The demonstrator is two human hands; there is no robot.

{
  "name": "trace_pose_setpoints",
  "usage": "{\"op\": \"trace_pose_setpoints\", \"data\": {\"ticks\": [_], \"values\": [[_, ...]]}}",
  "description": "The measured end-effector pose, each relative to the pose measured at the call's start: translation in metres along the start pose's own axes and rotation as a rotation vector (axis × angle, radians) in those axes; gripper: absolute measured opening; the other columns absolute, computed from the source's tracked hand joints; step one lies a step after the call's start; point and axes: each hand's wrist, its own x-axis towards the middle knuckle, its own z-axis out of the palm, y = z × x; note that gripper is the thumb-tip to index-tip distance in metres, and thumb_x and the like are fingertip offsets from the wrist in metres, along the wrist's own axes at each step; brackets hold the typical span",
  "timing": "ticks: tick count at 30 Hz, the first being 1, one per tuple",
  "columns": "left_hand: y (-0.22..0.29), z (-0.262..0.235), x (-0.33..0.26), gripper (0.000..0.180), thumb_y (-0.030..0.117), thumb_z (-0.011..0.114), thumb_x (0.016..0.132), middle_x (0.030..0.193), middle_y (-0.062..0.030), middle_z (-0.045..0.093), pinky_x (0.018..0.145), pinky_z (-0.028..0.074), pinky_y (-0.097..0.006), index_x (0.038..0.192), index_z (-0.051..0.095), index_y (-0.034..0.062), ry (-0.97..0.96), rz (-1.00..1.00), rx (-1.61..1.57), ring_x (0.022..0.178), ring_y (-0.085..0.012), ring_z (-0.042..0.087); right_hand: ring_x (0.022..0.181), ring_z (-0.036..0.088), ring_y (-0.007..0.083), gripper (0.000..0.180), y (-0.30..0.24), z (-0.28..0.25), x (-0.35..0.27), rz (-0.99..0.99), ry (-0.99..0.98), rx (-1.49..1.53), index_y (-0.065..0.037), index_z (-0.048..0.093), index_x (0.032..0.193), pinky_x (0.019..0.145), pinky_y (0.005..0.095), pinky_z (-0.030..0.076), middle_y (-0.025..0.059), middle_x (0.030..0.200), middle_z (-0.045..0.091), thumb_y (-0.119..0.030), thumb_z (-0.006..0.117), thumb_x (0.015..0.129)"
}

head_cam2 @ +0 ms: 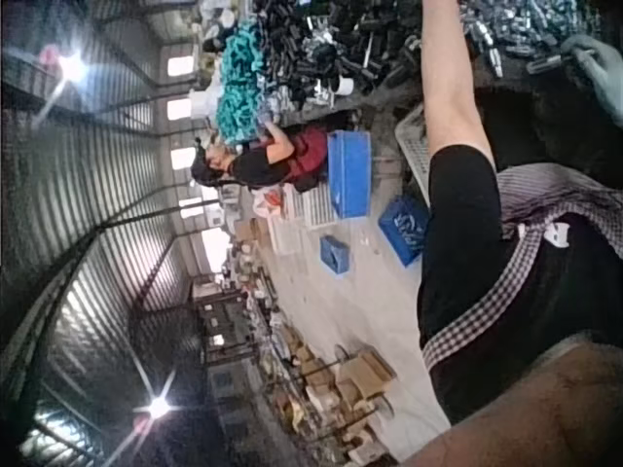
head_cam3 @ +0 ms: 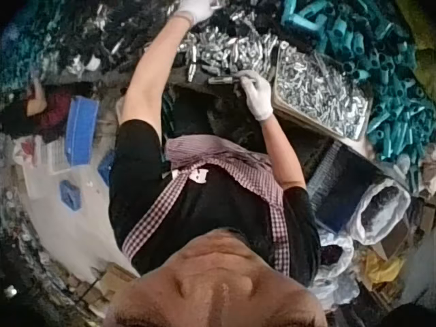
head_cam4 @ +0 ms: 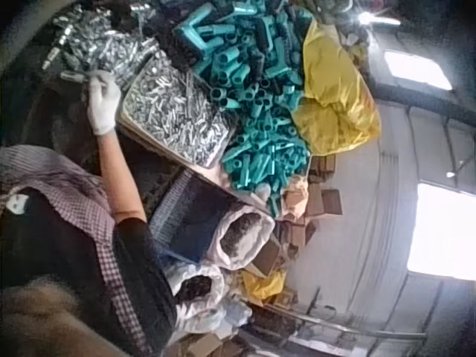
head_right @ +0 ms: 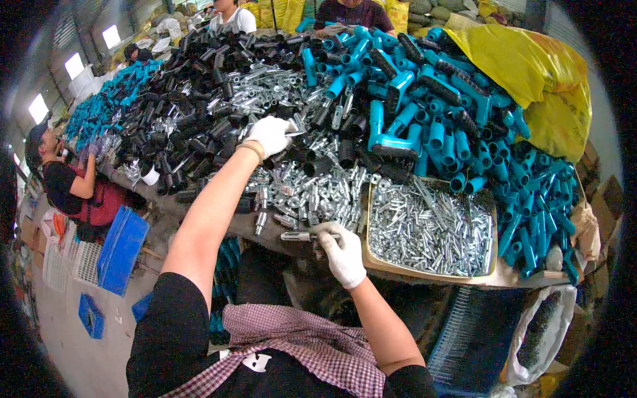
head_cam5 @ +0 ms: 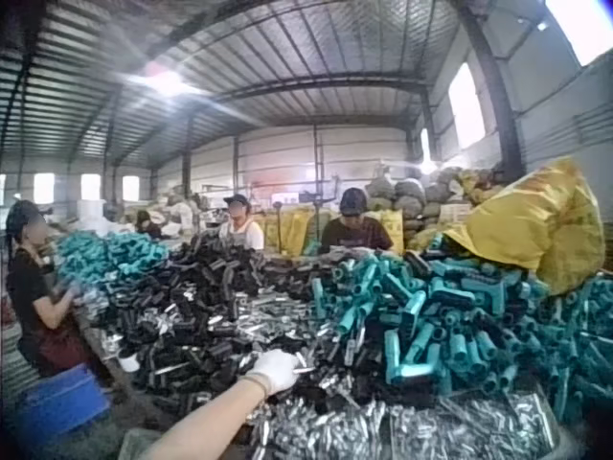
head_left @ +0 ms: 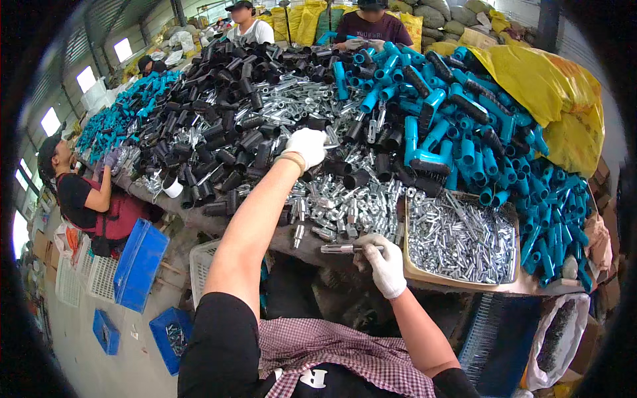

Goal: Assembling mechanical handles by inserting a metal rod and spring into plastic handle grips.

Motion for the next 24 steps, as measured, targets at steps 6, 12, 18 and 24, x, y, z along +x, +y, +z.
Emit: {"op": "trace_pose_setpoints", "data": {"ticks": [6, 12, 18, 24], "values": [[0.041, -0.054, -0.129, 0.029, 0.021, 0.055, 0.094, 0.110, -0.0157, 0.069, 0.093, 0.048, -0.033, 0.109, 0.068, 0.0004, 0.332, -0.146, -0.684, 0.102, -0.0254, 0.066, 0.061, 0.053, 0.0109, 0.032, -0.017, -0.007, -0.010, -0.051, 0.208, 0.122, 0.002, 0.063, 0.102, 0.059, 0.0252, 0.045, 0.0044, 0.075, 0.061, -0.026, 0.047, 0.102], [0.087, -0.039, -0.280, 0.032, 0.024, 0.050, 0.099, 0.079, -0.0023, 0.063, 0.057, 0.040, -0.021, 0.108, 0.067, -0.0010, 0.109, -0.336, -1.336, 0.067, -0.0059, 0.052, 0.060, 0.052, 0.0114, 0.033, -0.028, 0.020, -0.046, 0.047, 0.127, 0.326, -0.001, 0.062, 0.101, 0.059, 0.0262, 0.044, 0.0057, 0.075, 0.060, -0.031, 0.047, 0.102], [0.127, -0.011, -0.308, 0.065, 0.055, 0.063, 0.090, 0.089, -0.0058, 0.066, 0.064, 0.047, -0.023, 0.114, 0.062, -0.0053, -0.324, -0.172, -1.492, 0.074, -0.0109, 0.058, 0.075, 0.060, 0.0144, 0.032, -0.060, 0.003, -0.067, 0.049, -0.189, -0.027, -0.002, 0.064, 0.099, 0.070, 0.0298, 0.050, 0.0065, 0.081, 0.064, -0.032, 0.054, 0.098], [0.159, 0.023, -0.313, 0.070, 0.062, 0.070, 0.078, 0.102, -0.0081, 0.065, 0.082, 0.050, -0.029, 0.106, 0.062, -0.0012, -0.367, 0.026, -1.518, 0.092, -0.0145, 0.061, 0.097, 0.065, 0.0324, 0.042, -0.101, -0.051, -0.046, -0.162, -0.517, -0.606, -0.005, 0.065, 0.107, 0.087, 0.0402, 0.051, 0.0153, 0.100, 0.068, -0.043, 0.054, 0.094]]}}
